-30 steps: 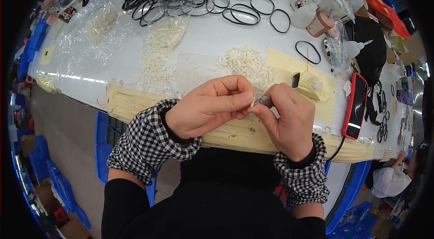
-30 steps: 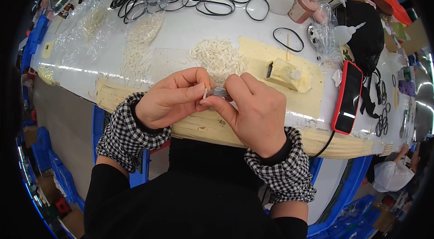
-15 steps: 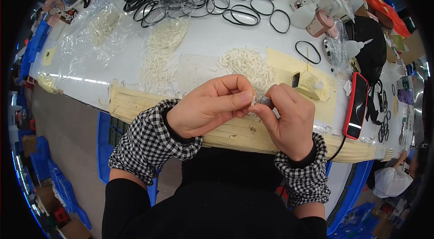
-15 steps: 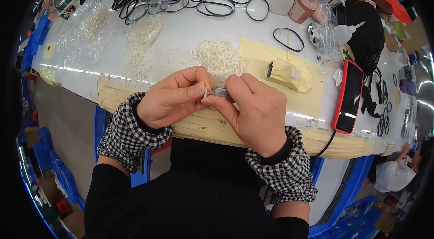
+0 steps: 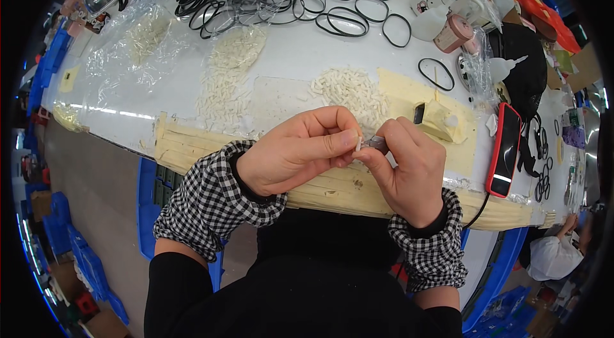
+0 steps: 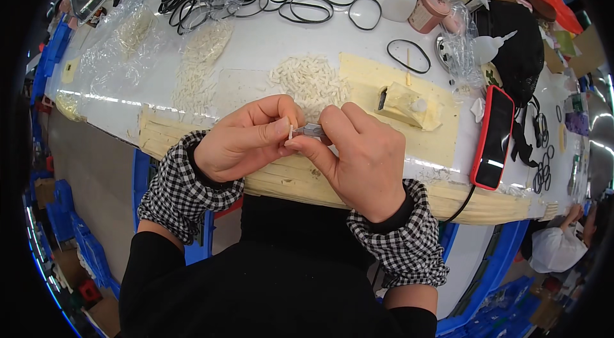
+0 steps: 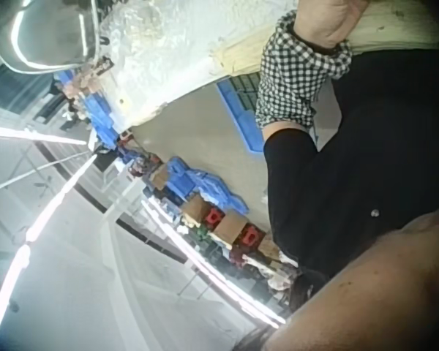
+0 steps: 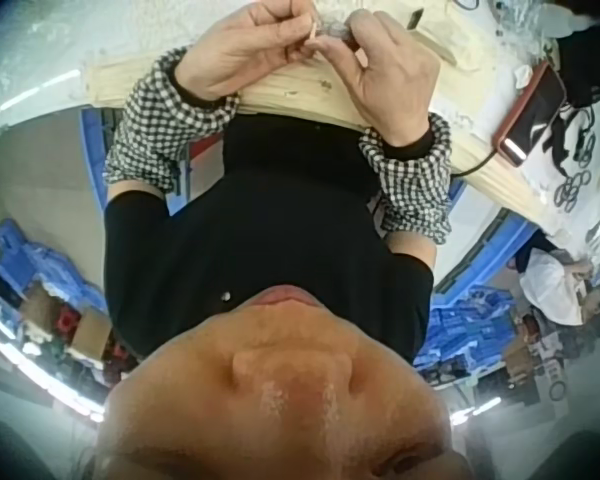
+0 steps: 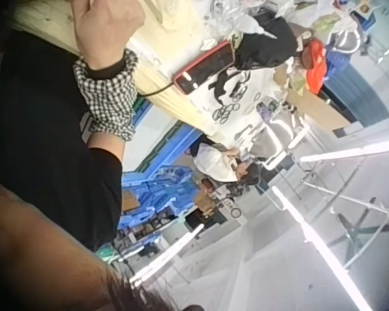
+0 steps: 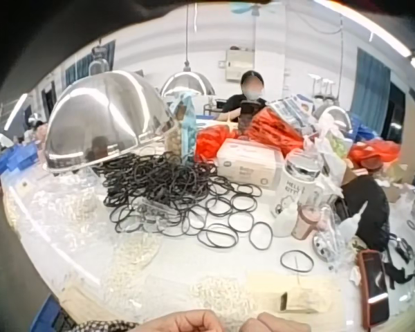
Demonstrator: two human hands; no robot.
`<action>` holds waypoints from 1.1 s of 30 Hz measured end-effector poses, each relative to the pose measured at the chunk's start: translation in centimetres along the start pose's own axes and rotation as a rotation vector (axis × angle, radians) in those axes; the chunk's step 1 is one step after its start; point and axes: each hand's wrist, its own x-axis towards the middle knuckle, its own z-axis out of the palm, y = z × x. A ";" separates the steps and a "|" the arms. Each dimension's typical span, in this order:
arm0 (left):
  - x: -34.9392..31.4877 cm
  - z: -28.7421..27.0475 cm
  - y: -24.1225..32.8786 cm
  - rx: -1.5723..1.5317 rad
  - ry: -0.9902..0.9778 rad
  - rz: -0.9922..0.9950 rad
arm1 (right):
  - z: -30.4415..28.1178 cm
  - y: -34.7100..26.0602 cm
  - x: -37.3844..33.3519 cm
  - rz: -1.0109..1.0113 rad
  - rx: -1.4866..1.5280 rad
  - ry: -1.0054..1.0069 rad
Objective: Packaging small white plastic components into small clear plastic bags.
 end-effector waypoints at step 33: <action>0.0 0.4 0.7 -0.006 0.342 0.138 | -1.2 1.0 -1.5 0.202 0.092 -0.044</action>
